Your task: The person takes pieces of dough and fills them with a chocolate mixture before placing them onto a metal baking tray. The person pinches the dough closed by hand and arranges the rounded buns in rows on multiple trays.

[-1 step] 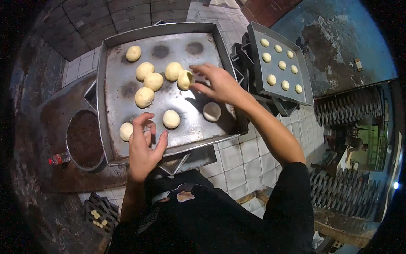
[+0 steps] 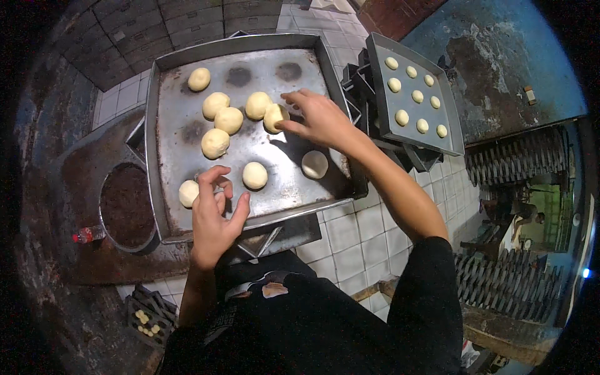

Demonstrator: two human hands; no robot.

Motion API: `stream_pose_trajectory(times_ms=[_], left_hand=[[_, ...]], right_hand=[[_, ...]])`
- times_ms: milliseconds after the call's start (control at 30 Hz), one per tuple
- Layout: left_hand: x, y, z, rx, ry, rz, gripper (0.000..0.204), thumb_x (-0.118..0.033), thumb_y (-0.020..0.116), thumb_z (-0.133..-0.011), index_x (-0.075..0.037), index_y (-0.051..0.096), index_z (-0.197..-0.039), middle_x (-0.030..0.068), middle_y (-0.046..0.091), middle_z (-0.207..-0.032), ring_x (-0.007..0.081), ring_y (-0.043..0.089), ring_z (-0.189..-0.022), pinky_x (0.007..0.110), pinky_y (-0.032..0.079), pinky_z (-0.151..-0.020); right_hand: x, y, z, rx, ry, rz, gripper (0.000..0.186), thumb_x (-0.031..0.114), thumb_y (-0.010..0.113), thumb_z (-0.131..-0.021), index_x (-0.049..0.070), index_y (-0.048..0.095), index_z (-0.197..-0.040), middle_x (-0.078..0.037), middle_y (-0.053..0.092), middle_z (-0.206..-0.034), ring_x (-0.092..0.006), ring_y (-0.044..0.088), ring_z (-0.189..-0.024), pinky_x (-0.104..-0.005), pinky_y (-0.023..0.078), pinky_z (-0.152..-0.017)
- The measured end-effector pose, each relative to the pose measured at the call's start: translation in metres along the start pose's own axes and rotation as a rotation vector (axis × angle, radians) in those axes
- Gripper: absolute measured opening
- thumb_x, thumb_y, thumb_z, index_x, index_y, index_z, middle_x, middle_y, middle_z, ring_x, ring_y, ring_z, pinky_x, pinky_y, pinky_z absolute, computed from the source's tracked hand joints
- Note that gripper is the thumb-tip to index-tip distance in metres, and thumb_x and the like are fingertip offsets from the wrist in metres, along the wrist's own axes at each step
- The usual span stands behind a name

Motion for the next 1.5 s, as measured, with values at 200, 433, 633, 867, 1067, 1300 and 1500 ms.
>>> stream_pose_trajectory(times_ms=[200,433,633,867,1067,1300,1500], left_hand=[[0.012,-0.014,0.001,-0.098,-0.051,0.043,0.048,-0.004,0.076,-0.088,-0.003,0.053,-0.13,0.0036,0.054,-0.077,0.0126,0.049,-0.052,0.031,0.039,-0.052],[0.04,-0.044,0.007,-0.114,-0.406,0.849,0.049,-0.041,0.042,-0.115,-0.001,0.055,-0.14,0.0112,0.067,-0.124,0.019,0.062,-0.113,0.035,0.048,-0.1],[0.03,-0.136,0.027,-0.468,-0.168,0.585,0.057,-0.045,0.043,-0.115,-0.003,0.059,-0.081,-0.0007,0.056,-0.068,0.0085,0.052,-0.065,0.027,0.042,-0.059],[0.064,-0.246,0.061,-0.331,-0.136,0.875,0.062,-0.065,0.029,-0.11,-0.009,0.054,-0.1,0.0028,0.058,-0.087,0.0131,0.057,-0.08,0.027,0.045,-0.074],[0.141,-0.325,0.112,-0.231,-0.078,0.547,0.04,-0.037,0.065,-0.1,-0.005,0.051,-0.121,0.0124,0.069,-0.113,0.0195,0.07,-0.097,0.032,0.058,-0.079],[0.238,-0.342,0.222,-0.061,-0.21,0.246,0.079,-0.015,0.097,-0.068,0.0,0.057,-0.134,0.0139,0.069,-0.12,0.029,0.069,-0.11,0.04,0.053,-0.101],[0.273,-0.404,0.275,-0.243,-0.366,-0.241,0.068,-0.013,0.096,-0.069,-0.001,0.063,-0.127,0.0192,0.07,-0.119,0.0342,0.067,-0.111,0.043,0.049,-0.107]], right_hand=[[0.007,0.026,-0.031,0.056,0.22,0.18,0.038,0.032,0.08,-0.078,-0.004,0.077,-0.091,-0.026,0.073,-0.08,-0.0435,0.073,-0.08,-0.0481,0.057,-0.076],[0.127,0.05,0.031,0.22,0.308,-0.91,0.034,0.009,0.075,-0.093,-0.006,0.068,-0.123,-0.006,0.074,-0.109,-0.0138,0.07,-0.098,-0.0296,0.057,-0.089],[0.282,0.132,0.023,-0.262,-0.066,-0.768,0.042,0.013,0.084,-0.082,-0.004,0.068,-0.117,-0.01,0.071,-0.1,-0.0174,0.07,-0.092,-0.0323,0.054,-0.086],[0.368,0.22,-0.041,-0.677,0.151,-0.892,0.019,0.011,0.084,-0.09,-0.004,0.074,-0.095,-0.006,0.077,-0.084,-0.0074,0.067,-0.076,-0.0245,0.053,-0.068],[0.426,0.247,-0.073,0.177,0.091,-1.035,0.028,0.023,0.067,-0.104,-0.004,0.074,-0.107,-0.006,0.075,-0.095,-0.0084,0.065,-0.089,-0.0267,0.053,-0.078],[0.352,0.37,-0.081,0.452,0.288,-0.594,0.047,0.038,0.052,-0.11,-0.003,0.072,-0.126,-0.018,0.076,-0.103,-0.0227,0.072,-0.092,-0.0381,0.056,-0.085],[0.243,0.585,-0.014,0.433,-0.124,0.382,0.027,0.021,0.066,-0.091,0.019,0.078,-0.116,-0.007,0.066,-0.131,-0.0292,0.069,-0.114,-0.0442,0.062,-0.081]])
Point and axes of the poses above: each hand's wrist, its own z-axis away from the middle knuckle, its own y-axis out of the palm, x = y × z, the point moved 4 cm from there along -z, towards the middle knuckle
